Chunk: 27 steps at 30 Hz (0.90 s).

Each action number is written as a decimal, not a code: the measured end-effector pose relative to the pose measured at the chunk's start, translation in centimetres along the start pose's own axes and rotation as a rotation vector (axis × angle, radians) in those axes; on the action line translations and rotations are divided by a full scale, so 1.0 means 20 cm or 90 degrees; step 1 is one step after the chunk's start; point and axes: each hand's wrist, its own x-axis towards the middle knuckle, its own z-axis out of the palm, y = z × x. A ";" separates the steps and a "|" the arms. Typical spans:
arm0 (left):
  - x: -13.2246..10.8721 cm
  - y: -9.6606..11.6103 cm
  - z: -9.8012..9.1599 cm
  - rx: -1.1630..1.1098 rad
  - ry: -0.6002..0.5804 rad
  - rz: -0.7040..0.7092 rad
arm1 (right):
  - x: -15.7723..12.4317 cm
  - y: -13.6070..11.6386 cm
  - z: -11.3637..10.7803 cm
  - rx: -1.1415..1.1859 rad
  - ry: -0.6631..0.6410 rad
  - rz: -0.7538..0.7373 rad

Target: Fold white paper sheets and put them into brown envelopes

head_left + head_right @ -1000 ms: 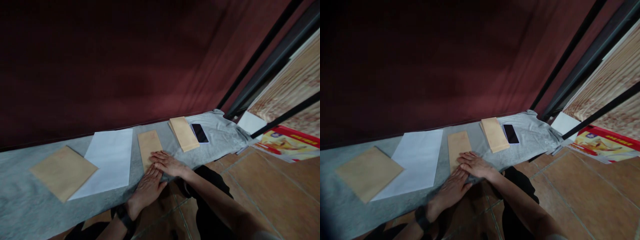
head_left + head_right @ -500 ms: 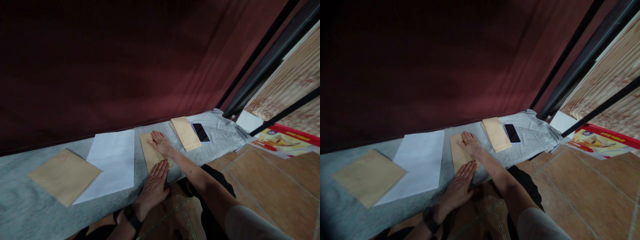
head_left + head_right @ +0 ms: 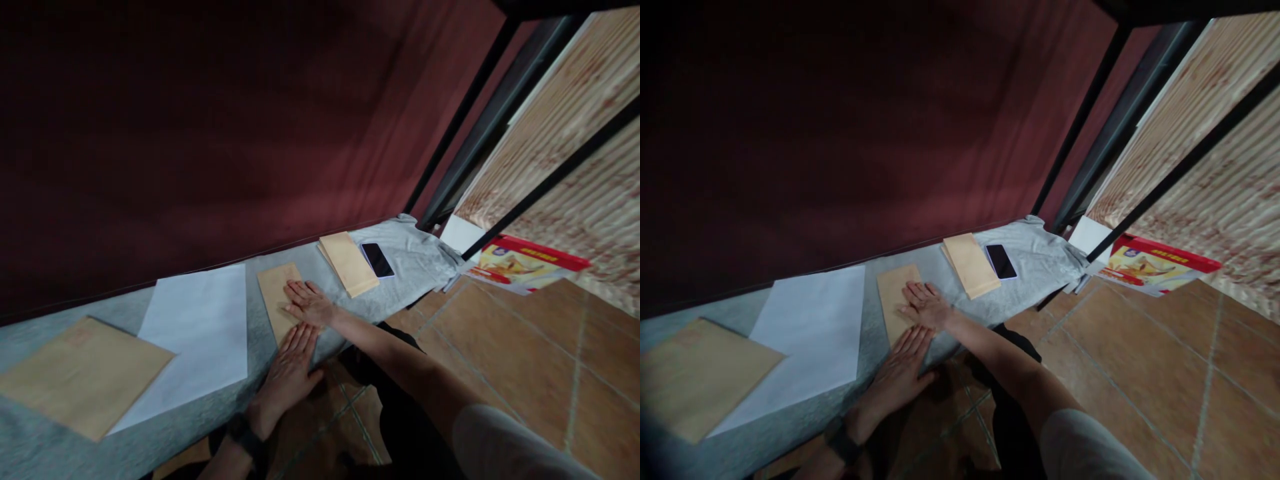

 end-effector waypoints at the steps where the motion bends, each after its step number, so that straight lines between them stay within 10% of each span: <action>1: 0.00 0.00 0.00 0.000 -0.004 -0.003 | -0.03 0.00 -0.01 0.008 -0.021 -0.013; 12: 0.00 0.01 -0.02 0.015 -0.007 -0.011 | -0.04 0.02 -0.10 0.125 -0.206 -0.117; 27: -0.02 0.04 -0.04 -0.043 -0.026 -0.017 | 0.34 0.07 0.02 0.015 -0.094 -0.078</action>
